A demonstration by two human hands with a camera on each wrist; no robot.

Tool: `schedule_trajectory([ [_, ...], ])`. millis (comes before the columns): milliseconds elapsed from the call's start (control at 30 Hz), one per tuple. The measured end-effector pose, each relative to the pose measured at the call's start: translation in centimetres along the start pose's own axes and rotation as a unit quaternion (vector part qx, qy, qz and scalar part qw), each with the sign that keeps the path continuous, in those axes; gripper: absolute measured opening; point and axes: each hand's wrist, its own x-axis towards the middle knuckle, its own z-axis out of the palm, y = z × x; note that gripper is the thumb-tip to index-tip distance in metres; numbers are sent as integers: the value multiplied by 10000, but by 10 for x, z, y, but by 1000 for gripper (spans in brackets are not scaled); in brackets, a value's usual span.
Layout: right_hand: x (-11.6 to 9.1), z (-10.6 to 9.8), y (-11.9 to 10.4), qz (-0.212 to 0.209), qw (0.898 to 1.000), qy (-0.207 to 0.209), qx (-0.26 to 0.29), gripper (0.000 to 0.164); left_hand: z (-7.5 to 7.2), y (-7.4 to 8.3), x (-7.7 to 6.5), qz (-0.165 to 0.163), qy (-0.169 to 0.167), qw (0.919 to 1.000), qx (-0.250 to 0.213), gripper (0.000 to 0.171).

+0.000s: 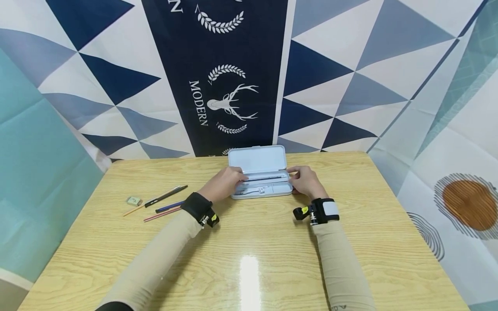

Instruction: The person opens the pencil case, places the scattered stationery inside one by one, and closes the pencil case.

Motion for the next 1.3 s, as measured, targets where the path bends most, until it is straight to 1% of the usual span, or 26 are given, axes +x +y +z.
schedule_trajectory([
  [100,0,-1,1,-13,10000,7,-19,48,-4,1,0,2,163,9998,-126,21],
  [267,0,-1,0,26,10000,-43,55,48,-6,3,-5,-10,281,9995,-110,19],
  [433,0,-1,1,32,9999,-59,80,48,-5,6,-12,-15,462,9989,77,20],
  [567,0,0,1,47,9999,-60,110,48,-7,6,-18,-76,536,9983,223,20],
  [833,-1,-1,0,86,9998,-86,127,49,-14,0,-35,-159,581,9972,451,21],
  [1100,-1,-2,-1,79,9999,-64,35,48,-25,-6,-54,-99,815,9946,640,20],
  [1300,-1,-1,-2,94,9999,-59,77,48,-31,-8,-71,-146,888,9941,601,19],
])
